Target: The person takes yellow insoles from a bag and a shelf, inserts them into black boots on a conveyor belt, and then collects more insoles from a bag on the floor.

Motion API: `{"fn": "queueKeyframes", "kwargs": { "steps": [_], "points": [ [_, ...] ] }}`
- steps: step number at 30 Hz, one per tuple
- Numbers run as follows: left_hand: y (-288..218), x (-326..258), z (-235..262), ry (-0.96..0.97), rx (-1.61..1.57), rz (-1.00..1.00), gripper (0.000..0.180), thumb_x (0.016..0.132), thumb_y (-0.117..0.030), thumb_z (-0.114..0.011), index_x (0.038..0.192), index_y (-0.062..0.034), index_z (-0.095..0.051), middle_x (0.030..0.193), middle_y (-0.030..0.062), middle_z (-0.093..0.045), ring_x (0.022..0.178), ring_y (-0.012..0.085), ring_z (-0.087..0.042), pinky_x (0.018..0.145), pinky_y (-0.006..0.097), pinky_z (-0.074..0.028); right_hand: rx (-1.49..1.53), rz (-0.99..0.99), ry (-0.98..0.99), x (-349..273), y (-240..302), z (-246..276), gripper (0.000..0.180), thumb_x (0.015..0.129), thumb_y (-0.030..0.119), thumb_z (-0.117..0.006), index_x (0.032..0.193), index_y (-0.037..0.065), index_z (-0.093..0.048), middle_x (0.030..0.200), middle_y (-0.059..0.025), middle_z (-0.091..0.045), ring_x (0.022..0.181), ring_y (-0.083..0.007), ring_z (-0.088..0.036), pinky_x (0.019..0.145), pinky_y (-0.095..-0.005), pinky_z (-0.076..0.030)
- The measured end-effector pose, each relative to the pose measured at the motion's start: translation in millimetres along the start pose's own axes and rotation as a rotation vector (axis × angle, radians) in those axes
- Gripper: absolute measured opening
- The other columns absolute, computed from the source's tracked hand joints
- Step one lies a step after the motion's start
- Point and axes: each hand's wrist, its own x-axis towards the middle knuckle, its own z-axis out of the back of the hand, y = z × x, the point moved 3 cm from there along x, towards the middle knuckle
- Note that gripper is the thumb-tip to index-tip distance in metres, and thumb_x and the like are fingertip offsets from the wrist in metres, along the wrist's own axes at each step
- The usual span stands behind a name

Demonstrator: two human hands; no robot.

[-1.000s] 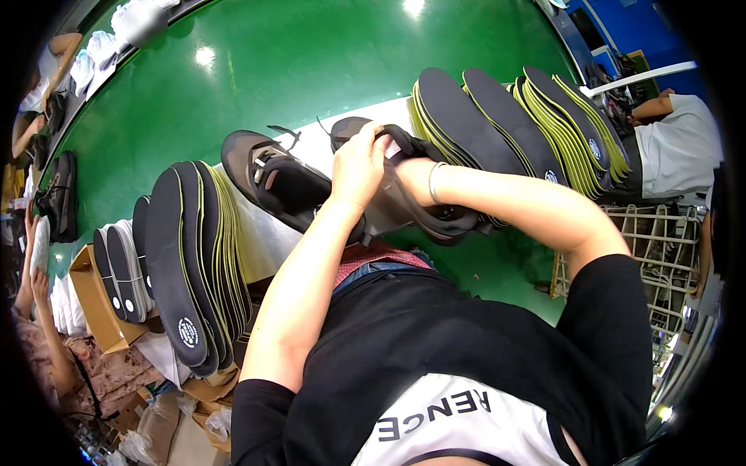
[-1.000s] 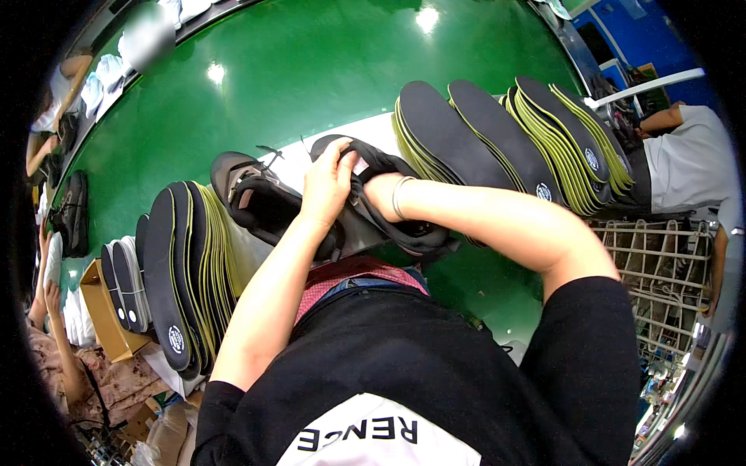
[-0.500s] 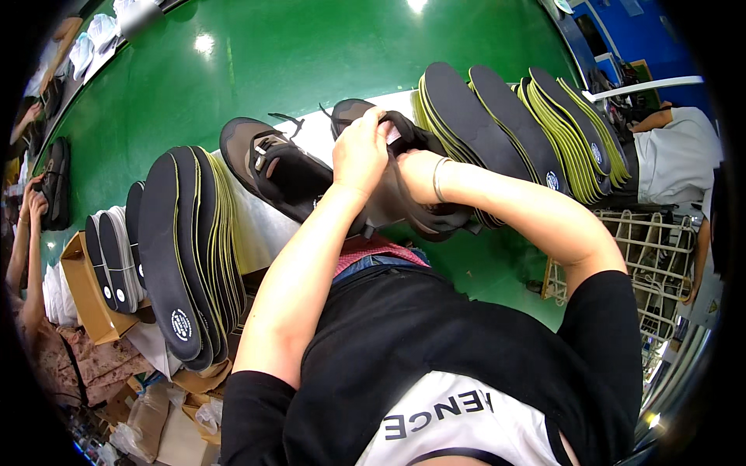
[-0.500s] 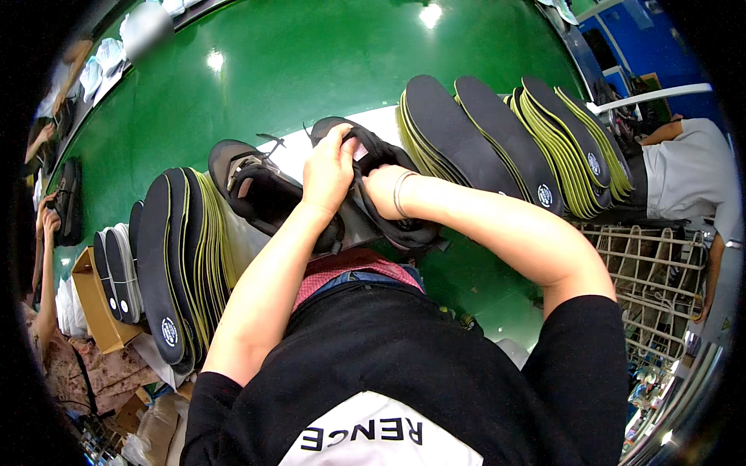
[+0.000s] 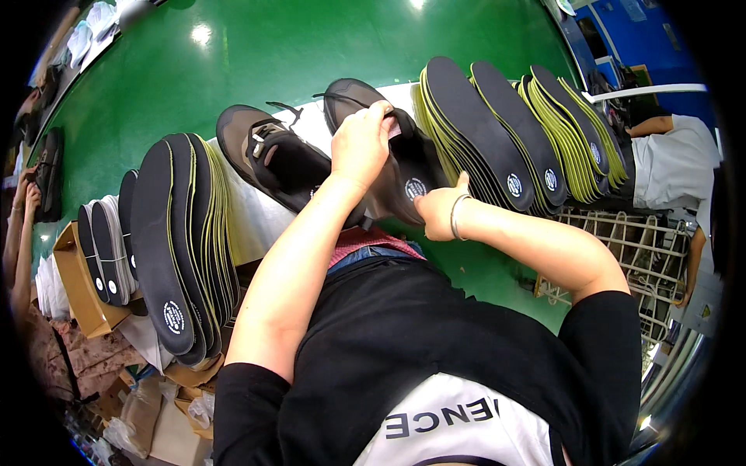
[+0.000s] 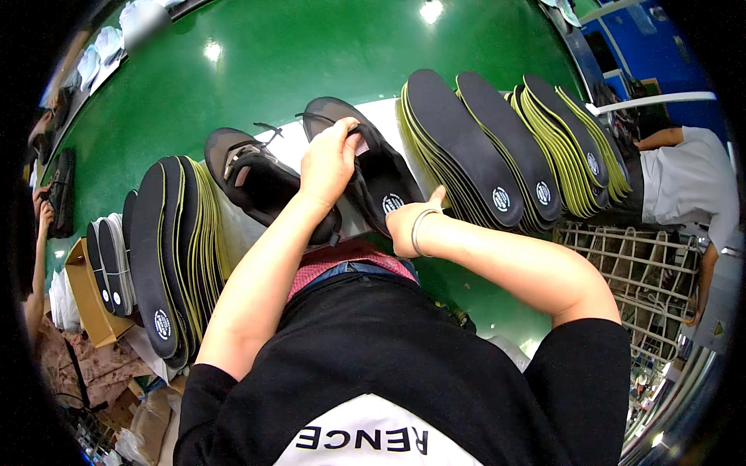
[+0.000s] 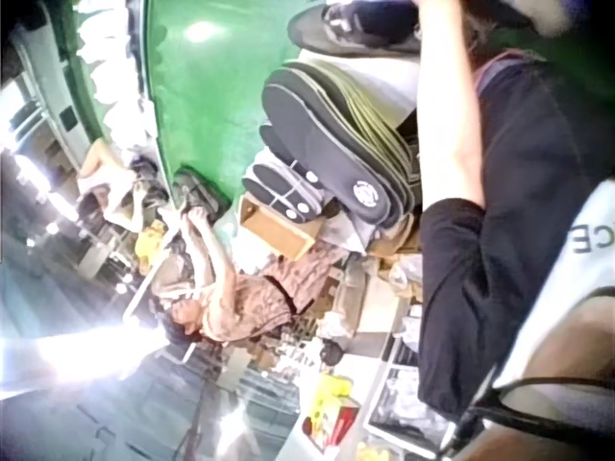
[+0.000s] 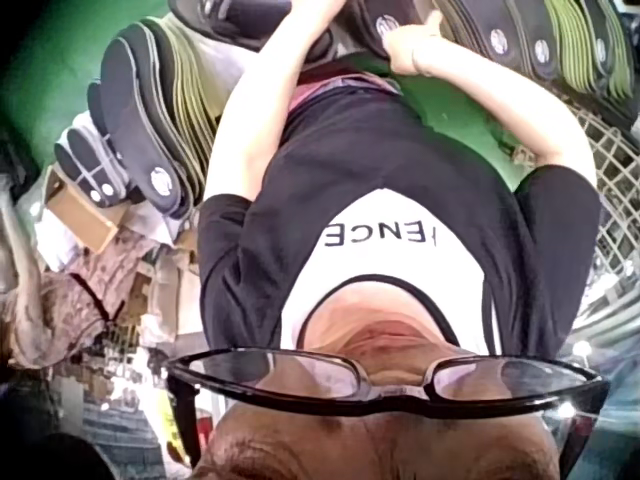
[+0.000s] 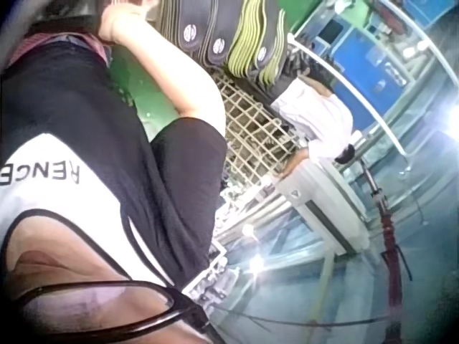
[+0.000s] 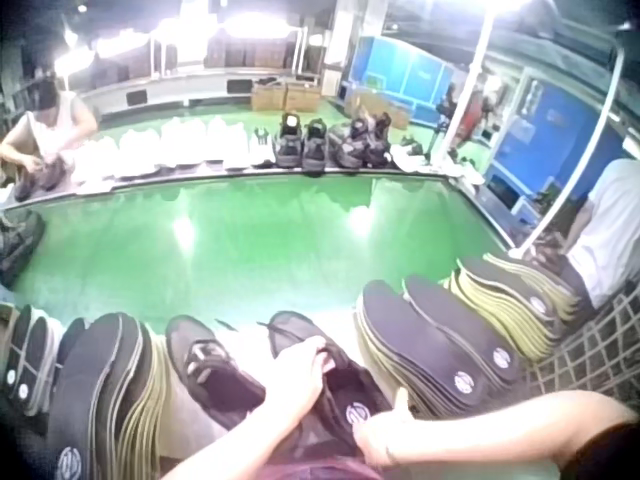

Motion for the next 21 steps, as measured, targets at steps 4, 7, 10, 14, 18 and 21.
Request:
{"fn": "queueKeyframes", "kwargs": {
  "steps": [4,7,10,14,18,21],
  "points": [
    [-2,2,17,0.054,-0.064,0.077,0.025,0.080,-0.020,-0.052,0.100,-0.0071,-0.051,0.084,0.0144,-0.059,0.077,0.0297,-0.057,0.067,0.038,-0.043,0.071,0.045,0.131,19,-3,1,0.036,0.070,0.014,-0.047,0.102,-0.001,-0.055,0.106,-0.0152,-0.055,0.100,-0.0277,-0.053,0.088,-0.0588,-0.025],
    [-21,-5,52,0.085,-0.458,0.224,0.041,0.079,-0.027,-0.054,0.110,-0.0020,-0.045,0.102,0.0181,-0.052,0.086,0.0284,-0.055,0.075,0.034,-0.042,0.001,0.094,0.074,19,-3,0,0.035,0.069,0.012,-0.046,0.100,-0.001,-0.055,0.102,-0.0166,-0.057,0.097,-0.0291,-0.054,0.087,-0.0567,-0.028],
    [-24,-44,112,-0.194,-0.281,0.169,0.027,0.079,-0.013,-0.053,0.103,0.0005,-0.049,0.098,0.0144,-0.052,0.087,0.0231,-0.052,0.071,0.030,-0.044,0.033,0.071,-0.082,7,-4,-7,0.040,0.066,0.009,-0.047,0.104,0.000,-0.050,0.096,-0.0177,-0.058,0.093,-0.0297,-0.055,0.088,-0.0571,-0.025],
    [-8,-95,132,-0.408,0.061,0.220,0.019,0.076,-0.006,-0.053,0.095,-0.0025,-0.052,0.097,0.0069,-0.052,0.094,0.0204,-0.048,0.082,0.029,-0.035,0.067,0.114,-0.138,10,-5,-9,0.038,0.063,0.007,-0.047,0.100,0.000,-0.049,0.088,-0.0168,-0.060,0.088,-0.0302,-0.056,0.083,-0.0545,-0.029],
    [-25,-100,108,0.070,0.182,-0.027,0.035,0.068,-0.029,-0.064,0.088,-0.0024,-0.055,0.088,0.0083,-0.056,0.093,0.0221,-0.049,0.072,0.033,-0.042,0.007,0.140,-0.222,16,-4,-10,0.030,0.061,0.009,-0.048,0.089,0.001,-0.052,0.083,-0.0175,-0.060,0.085,-0.0314,-0.057,0.082,-0.0533,-0.031],
    [-29,-100,87,0.470,0.358,0.207,0.042,0.064,-0.034,-0.066,0.088,-0.0006,-0.055,0.089,0.0116,-0.056,0.091,0.0246,-0.051,0.070,0.036,-0.044,0.026,0.126,-0.267,11,-8,-15,0.025,0.062,0.012,-0.050,0.084,0.001,-0.053,0.080,-0.0166,-0.061,0.083,-0.0313,-0.058,0.084,-0.0540,-0.028]
  ]
}}
